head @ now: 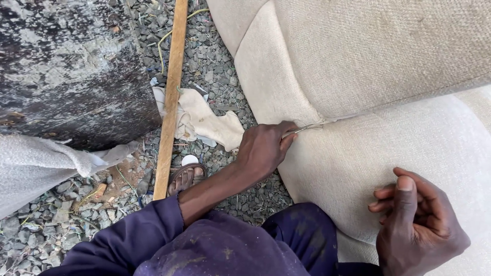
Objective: Hand-stitching a seam on a white upholstered sofa using a curved needle and thread.
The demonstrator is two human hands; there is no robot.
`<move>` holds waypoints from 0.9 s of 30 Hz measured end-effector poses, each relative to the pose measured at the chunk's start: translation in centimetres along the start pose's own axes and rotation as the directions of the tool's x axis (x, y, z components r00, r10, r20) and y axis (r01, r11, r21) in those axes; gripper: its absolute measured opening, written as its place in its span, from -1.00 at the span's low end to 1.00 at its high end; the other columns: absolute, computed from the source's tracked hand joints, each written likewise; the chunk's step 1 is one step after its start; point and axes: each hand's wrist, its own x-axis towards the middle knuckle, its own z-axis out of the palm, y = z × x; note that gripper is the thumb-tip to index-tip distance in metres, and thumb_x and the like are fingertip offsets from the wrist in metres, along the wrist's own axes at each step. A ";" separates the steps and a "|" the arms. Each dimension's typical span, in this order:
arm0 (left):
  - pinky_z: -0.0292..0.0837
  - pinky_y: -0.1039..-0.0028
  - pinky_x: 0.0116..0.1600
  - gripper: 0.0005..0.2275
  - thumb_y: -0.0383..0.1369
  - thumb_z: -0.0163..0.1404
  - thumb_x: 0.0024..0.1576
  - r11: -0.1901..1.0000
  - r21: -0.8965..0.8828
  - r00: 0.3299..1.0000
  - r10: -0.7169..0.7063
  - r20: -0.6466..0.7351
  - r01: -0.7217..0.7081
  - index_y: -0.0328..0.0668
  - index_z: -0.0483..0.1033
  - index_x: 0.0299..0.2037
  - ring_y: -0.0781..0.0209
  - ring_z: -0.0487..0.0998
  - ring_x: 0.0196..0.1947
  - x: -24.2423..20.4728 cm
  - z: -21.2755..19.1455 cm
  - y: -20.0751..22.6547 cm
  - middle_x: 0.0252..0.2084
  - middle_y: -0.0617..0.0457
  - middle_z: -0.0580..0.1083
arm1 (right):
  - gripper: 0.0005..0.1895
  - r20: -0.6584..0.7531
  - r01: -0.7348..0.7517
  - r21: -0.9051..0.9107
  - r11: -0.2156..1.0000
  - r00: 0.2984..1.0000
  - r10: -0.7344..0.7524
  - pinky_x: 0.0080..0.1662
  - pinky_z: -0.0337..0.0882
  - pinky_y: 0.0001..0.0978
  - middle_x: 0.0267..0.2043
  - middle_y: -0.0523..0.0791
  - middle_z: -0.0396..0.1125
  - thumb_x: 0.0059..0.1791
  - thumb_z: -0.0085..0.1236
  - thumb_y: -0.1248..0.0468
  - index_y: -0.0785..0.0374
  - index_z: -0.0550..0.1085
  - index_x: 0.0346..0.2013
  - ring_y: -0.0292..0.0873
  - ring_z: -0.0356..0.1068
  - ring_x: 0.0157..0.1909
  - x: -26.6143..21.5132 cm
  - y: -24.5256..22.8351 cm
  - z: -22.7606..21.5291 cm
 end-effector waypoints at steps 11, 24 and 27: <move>0.27 0.43 -0.53 -0.85 -0.32 0.10 0.19 0.938 0.003 0.872 -0.323 0.367 0.346 -0.15 0.70 -0.35 0.30 0.27 -0.77 1.4 0.0 -1.5 -0.66 0.10 0.48 | -0.85 -0.024 0.031 0.004 1.000 0.999 -0.031 -0.41 0.36 -0.43 -0.40 0.16 0.35 0.37 0.03 0.55 0.73 0.46 0.06 -0.11 0.34 -0.49 -0.1 0.7 0.4; 0.34 0.53 -0.40 -0.84 -0.36 0.11 0.04 0.948 0.084 0.548 -0.250 0.798 0.308 0.01 0.62 -0.59 0.42 0.31 -0.72 -5.6 -8.0 -0.3 -0.61 0.28 0.54 | -0.50 0.502 0.284 0.178 0.942 0.797 -0.335 0.46 0.13 0.00 0.26 -0.11 0.40 -0.17 -0.01 0.51 0.10 0.55 0.01 0.07 0.16 0.49 -3.1 0.6 7.1; -0.05 0.62 -0.59 -0.83 -0.42 0.16 0.17 0.881 -0.131 0.378 -0.058 0.924 0.455 -0.15 0.62 -0.49 0.48 0.15 -0.77 -4.7 -10.1 -0.8 -0.66 0.20 0.46 | -0.44 0.678 0.284 0.187 0.940 0.655 -0.333 0.22 0.46 -0.20 0.33 -0.21 0.34 -0.26 0.03 0.61 0.07 0.61 -0.08 0.04 0.05 0.52 -4.3 1.3 8.2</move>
